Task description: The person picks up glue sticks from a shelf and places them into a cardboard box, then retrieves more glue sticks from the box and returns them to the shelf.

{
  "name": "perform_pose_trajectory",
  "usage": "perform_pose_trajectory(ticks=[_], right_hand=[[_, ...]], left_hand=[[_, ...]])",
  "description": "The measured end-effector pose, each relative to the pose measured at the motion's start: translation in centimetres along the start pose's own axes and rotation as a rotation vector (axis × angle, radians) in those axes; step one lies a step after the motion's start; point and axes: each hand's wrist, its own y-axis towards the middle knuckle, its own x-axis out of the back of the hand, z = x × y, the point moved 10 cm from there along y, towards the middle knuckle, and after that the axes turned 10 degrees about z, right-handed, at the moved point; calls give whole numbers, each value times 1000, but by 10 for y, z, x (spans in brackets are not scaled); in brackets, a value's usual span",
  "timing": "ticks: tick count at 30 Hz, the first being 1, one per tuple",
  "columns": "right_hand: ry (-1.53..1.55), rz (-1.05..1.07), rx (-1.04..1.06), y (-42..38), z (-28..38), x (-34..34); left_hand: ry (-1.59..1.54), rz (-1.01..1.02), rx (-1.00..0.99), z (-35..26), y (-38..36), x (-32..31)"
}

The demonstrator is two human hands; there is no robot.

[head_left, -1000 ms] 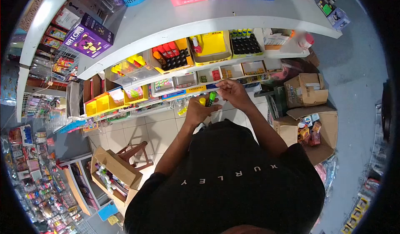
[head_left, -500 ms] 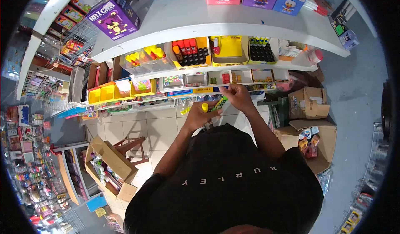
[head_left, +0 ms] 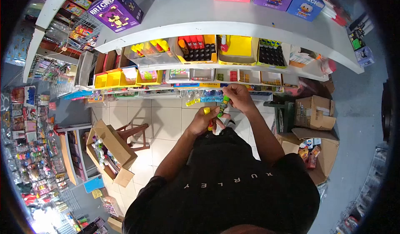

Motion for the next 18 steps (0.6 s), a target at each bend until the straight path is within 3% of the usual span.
perform_pose_trajectory(ticks=[6,18], right_hand=[[-211,-93,55,3,11,-9],[163,-99,3,47,-3,-96]], left_hand=[[189,-82,-28,-11,-17,19],[212,-123,-120,-64,-75,113]])
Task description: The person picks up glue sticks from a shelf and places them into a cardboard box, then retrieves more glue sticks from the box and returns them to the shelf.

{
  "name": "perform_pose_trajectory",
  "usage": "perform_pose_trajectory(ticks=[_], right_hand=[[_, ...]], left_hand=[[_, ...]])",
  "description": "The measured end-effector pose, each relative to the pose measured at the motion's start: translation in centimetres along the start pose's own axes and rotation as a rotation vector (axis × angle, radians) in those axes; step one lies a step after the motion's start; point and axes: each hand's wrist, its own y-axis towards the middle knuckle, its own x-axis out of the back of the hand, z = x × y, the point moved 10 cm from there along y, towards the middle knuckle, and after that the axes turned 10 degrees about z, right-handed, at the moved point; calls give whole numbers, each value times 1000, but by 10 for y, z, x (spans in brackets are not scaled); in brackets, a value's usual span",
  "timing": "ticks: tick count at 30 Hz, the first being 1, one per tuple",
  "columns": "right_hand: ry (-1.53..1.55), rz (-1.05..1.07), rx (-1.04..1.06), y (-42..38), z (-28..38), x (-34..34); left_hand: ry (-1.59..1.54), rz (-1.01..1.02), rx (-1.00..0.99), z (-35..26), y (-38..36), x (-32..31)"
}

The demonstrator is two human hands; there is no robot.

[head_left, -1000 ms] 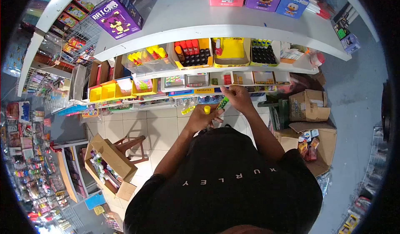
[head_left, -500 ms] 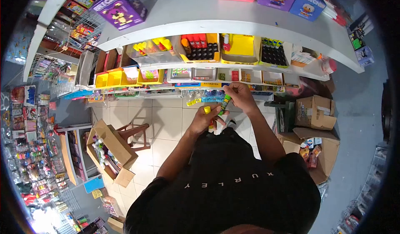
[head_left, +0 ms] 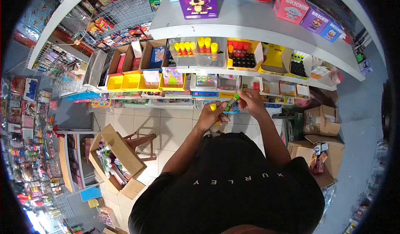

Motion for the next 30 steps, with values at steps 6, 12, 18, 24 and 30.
perform_pose_trajectory(ticks=[6,12,18,24,30], right_hand=[[194,0,-23,23,-19,-35],[389,-52,-72,26,-50,-47],[686,-233,9,11,-63,-18],[272,-407,345,-10,19,27],[-639,-523,418,-22,156,21]], left_hand=[[20,-3,-20,-19,-14,36],[107,20,-8,-22,-17,58],[111,29,48,-13,-16,59],[278,100,16,-29,6,45],[588,159,-137,-89,41,-4]])
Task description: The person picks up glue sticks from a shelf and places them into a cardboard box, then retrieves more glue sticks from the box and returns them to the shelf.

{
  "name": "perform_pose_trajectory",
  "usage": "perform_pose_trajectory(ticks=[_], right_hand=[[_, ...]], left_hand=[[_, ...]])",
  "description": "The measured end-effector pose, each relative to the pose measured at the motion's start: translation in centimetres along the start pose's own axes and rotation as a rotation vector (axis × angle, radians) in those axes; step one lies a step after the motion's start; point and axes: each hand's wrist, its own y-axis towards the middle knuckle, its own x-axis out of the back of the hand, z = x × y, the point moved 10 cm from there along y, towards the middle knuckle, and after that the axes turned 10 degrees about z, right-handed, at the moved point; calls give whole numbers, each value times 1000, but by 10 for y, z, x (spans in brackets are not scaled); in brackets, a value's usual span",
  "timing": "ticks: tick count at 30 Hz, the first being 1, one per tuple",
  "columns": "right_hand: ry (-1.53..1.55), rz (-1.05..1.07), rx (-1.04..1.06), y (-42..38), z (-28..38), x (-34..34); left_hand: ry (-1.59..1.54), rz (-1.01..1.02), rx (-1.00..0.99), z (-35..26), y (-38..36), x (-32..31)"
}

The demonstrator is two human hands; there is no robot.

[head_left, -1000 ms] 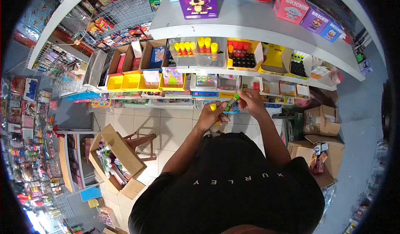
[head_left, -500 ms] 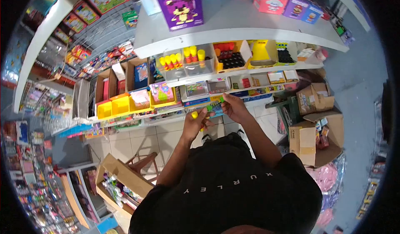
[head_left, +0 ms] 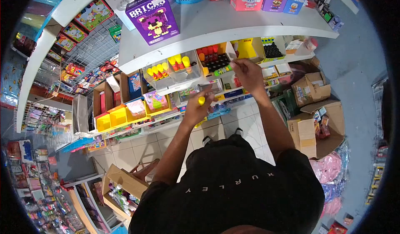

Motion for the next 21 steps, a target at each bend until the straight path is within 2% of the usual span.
perform_pose_trajectory(ticks=[3,4,7,8,10,14,17,21], right_hand=[[-318,18,319,25,50,-2],[-304,112,226,36,53,-8],[-519,213,318,62,48,-32],[-528,279,267,67,42,-38],[-579,293,290,73,39,-42],[-615,350,235,84,16,-55],[-596,363,357,87,22,-66],[-517,460,339,88,32,-76]], left_hand=[[172,17,-78,-31,21,-11],[202,37,-20,-26,31,-14],[420,14,-31,-28,47,-22],[453,17,13,-22,50,-25],[518,20,99,-15,56,-27],[574,-30,125,-12,54,-29],[595,-56,105,-6,55,-32],[549,-42,192,-9,54,-36]])
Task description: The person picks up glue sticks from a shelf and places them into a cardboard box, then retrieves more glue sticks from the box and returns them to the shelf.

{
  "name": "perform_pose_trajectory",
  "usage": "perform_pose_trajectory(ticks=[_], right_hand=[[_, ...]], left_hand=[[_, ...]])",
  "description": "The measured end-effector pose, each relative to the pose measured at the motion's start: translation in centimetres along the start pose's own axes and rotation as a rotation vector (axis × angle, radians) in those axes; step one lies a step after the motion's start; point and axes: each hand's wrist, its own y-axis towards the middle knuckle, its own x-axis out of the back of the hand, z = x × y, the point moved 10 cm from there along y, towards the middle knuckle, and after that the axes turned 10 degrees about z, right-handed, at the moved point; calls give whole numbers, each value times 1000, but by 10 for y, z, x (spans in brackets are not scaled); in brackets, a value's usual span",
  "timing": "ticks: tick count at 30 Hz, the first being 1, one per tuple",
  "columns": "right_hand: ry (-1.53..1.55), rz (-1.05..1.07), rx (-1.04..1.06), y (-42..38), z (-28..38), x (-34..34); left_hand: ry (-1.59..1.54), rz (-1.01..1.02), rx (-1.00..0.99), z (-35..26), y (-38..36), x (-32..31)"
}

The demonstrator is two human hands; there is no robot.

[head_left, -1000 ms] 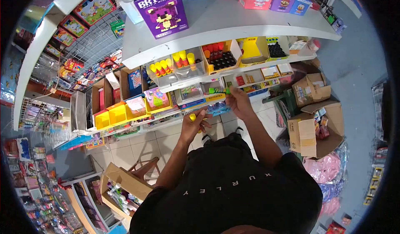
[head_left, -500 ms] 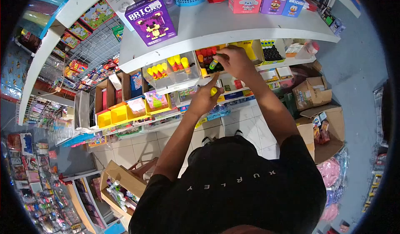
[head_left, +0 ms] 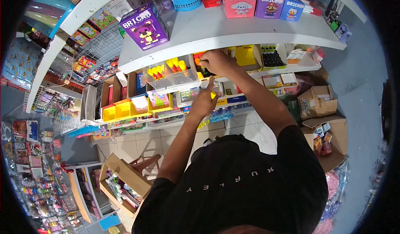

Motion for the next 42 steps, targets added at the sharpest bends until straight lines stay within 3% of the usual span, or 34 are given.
perform_pose_trajectory(ticks=[5,11,17,26,29,38,42], right_hand=[[-44,-7,81,8,4,-13],[45,99,22,12,7,-15],[86,44,31,11,5,-15],[26,-112,227,3,13,-8],[83,-43,242,6,14,-13],[-120,234,74,16,22,-20],[-301,183,135,21,29,-21]], left_hand=[[74,-110,-65,-10,-4,7],[101,-168,-72,-14,-8,15],[130,-165,-43,2,1,8],[175,-197,-80,-4,10,7],[158,-186,-69,0,13,5],[160,-188,-62,-5,9,9],[90,-142,-70,-3,9,7]])
